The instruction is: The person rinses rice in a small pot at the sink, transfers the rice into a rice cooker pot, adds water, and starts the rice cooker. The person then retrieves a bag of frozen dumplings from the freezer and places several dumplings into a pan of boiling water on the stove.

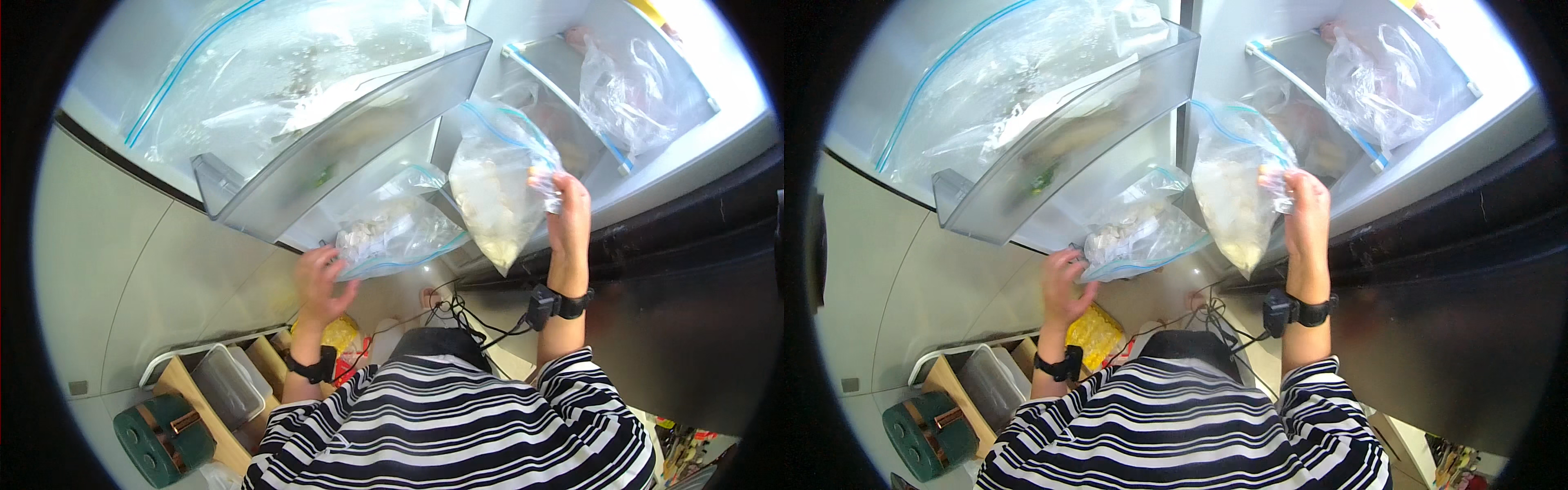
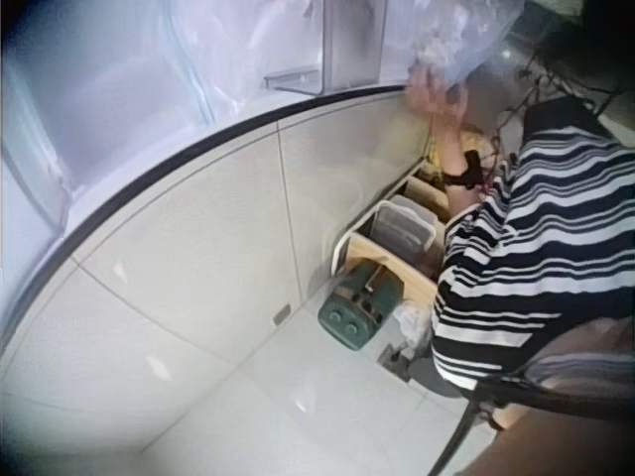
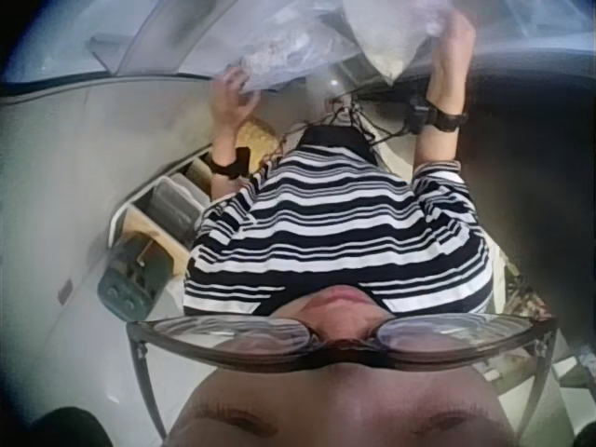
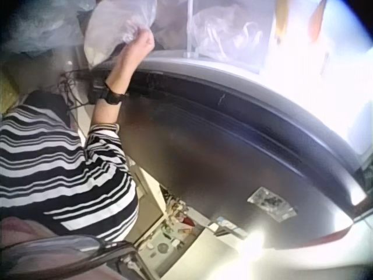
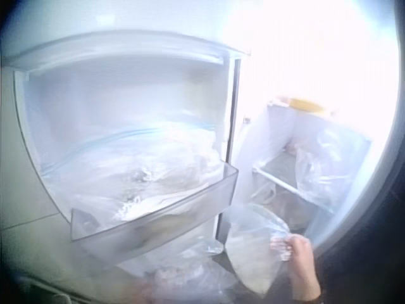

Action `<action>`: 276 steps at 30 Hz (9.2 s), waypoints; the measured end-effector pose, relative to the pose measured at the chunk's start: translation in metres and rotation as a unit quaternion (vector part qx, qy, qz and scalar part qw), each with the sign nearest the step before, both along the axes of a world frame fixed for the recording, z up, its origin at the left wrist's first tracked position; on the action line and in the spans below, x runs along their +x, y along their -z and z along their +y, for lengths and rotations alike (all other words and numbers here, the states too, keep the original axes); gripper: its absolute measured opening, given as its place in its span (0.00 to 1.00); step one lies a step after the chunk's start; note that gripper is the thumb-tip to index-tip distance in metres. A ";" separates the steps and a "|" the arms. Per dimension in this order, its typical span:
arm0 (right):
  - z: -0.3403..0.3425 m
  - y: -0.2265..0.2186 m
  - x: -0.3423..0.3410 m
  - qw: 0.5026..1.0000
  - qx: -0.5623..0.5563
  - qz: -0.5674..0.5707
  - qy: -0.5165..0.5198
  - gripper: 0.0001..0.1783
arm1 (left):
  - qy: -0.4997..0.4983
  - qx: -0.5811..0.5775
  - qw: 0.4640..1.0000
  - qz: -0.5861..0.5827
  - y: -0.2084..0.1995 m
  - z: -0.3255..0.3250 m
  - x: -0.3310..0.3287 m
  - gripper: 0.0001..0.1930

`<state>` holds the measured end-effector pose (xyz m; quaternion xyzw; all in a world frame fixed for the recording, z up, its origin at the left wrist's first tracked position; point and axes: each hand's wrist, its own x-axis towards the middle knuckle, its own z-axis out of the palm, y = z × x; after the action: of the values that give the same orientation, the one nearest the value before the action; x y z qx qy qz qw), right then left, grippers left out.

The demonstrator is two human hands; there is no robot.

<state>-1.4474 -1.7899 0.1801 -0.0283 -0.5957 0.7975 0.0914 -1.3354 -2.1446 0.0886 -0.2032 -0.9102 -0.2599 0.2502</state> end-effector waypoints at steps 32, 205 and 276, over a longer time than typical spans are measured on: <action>0.084 -0.080 0.421 0.930 0.091 0.326 -0.140 0.19 | -0.106 0.514 0.851 -0.015 0.078 0.055 0.065 0.21; 0.957 -0.011 0.953 0.720 0.685 0.028 -0.107 0.16 | 0.261 0.363 0.045 -0.893 0.044 1.151 0.722 0.23; 0.916 0.035 0.946 0.633 0.771 -0.017 -0.058 0.10 | 0.255 0.407 -0.024 -0.877 0.058 1.151 0.716 0.30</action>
<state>-0.5014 -0.8740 0.1453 0.0739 -0.9957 0.0504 0.0237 -0.6191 -0.9941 0.0301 -0.1026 0.0404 0.6060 0.7877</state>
